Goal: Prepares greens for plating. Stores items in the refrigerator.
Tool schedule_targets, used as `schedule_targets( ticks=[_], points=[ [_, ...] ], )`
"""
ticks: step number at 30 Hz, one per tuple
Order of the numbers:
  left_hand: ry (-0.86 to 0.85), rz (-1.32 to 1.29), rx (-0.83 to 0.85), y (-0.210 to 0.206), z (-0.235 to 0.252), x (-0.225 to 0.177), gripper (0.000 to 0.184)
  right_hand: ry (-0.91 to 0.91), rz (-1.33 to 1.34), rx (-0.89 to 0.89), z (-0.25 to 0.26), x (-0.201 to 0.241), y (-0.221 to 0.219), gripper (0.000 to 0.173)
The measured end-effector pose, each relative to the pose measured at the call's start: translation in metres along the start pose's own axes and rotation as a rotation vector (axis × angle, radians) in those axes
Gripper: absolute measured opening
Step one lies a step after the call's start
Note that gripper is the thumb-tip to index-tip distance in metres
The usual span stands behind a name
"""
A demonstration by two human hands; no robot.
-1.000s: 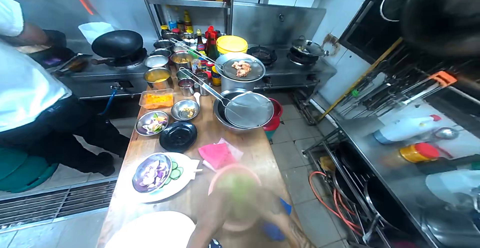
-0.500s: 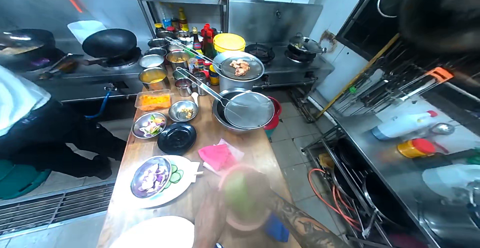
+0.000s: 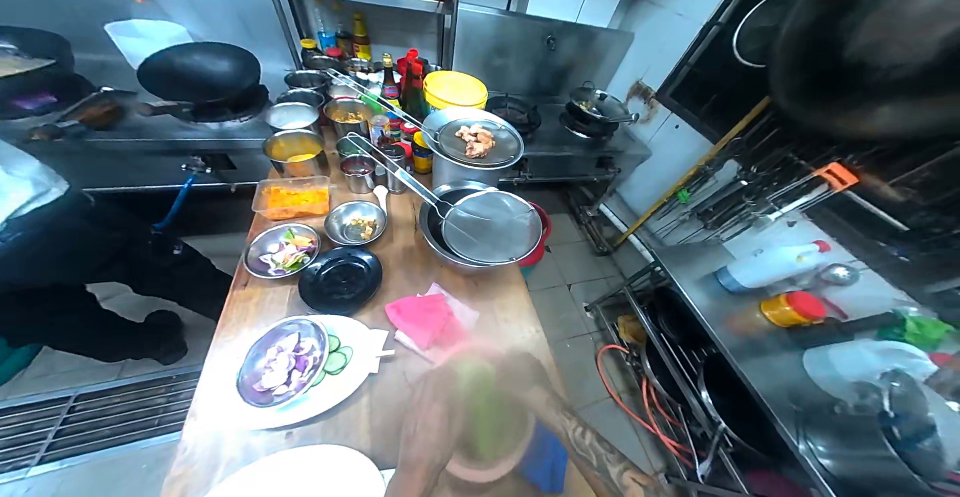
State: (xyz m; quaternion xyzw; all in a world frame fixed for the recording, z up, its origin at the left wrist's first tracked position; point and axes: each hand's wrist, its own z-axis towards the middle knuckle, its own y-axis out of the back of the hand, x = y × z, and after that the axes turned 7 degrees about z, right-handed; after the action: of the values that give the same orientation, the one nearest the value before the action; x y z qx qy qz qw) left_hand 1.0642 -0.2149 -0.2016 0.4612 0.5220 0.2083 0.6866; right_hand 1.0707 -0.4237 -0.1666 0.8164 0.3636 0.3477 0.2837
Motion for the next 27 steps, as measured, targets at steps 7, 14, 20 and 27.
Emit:
schedule_targets(
  ticks=[7, 14, 20, 27],
  points=[
    [0.031, -0.239, -0.072, 0.011, 0.014, -0.002, 0.039, 0.322, 0.140, -0.416, -0.039, -0.030, 0.008, 0.025],
    [0.034, -0.833, 0.290, 0.037, 0.034, -0.029, 0.045, 0.460, 0.916, -0.108, -0.066, -0.029, 0.019, 0.015],
    [0.075, -0.860, 0.318, 0.050, 0.044, -0.038, 0.025, 0.392, 0.888, -0.072, -0.064, -0.035, 0.006, 0.023],
    [-0.163, -0.325, 0.662, 0.106, 0.057, -0.066, 0.036, 0.527, 0.660, 0.079, -0.064, -0.013, 0.048, 0.048]
  ],
)
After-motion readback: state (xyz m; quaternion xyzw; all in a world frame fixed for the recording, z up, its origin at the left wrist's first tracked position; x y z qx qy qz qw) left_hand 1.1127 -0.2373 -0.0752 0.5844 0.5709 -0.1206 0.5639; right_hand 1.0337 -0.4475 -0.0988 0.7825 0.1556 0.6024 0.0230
